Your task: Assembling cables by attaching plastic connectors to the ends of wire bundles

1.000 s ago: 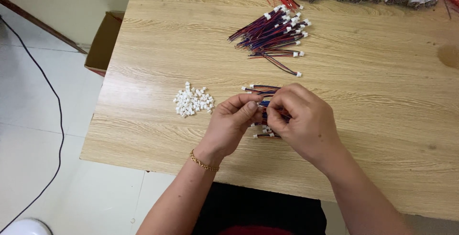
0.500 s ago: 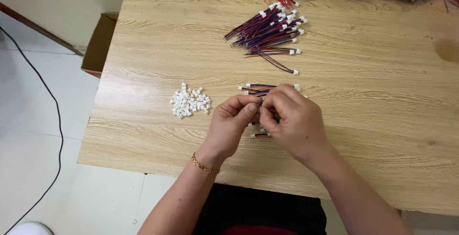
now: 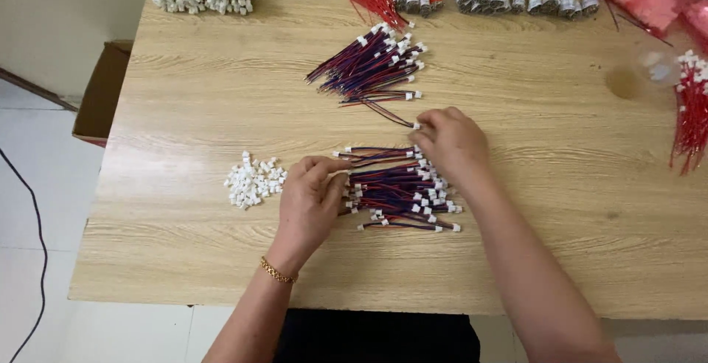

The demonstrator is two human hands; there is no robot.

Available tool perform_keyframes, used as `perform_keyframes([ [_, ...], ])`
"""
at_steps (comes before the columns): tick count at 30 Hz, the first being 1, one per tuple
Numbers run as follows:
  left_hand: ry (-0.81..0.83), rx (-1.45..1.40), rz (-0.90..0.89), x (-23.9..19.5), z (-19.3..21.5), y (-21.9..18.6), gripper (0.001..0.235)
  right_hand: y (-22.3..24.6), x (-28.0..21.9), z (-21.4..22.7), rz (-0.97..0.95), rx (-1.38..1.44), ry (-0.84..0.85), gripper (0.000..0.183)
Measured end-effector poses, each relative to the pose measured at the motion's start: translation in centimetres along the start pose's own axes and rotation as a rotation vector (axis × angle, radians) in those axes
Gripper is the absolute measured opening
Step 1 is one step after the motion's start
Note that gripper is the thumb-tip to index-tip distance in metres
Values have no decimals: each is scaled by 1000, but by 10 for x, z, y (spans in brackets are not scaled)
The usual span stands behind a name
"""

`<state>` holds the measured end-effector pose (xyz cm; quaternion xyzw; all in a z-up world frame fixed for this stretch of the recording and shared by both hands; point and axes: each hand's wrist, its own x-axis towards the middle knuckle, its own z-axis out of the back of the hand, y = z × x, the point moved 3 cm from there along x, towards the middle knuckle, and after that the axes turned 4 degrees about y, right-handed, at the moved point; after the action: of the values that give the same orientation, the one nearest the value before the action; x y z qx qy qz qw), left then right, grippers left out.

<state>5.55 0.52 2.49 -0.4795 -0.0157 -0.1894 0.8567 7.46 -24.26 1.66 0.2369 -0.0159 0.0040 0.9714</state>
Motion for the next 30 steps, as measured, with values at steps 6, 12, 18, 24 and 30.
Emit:
perform_keyframes([
  [6, -87, 12, -100, 15, 10, -22, 17, 5, 19, 1, -165, -87, 117, 22],
  [12, -193, 224, -461, 43, 1, -57, 35, 26, -1, 43, 332, -116, -281, 11],
  [18, -61, 183, -523, 62, -15, -84, 32, 82, -33, 98, 390, -8, -266, 14],
  [24, 119, -67, -384, 54, -9, -81, 17, 101, -53, 107, 361, 250, -252, 16],
  [30, 248, -537, -47, 34, 13, -53, 13, 76, -57, 90, 185, 778, -228, 29],
])
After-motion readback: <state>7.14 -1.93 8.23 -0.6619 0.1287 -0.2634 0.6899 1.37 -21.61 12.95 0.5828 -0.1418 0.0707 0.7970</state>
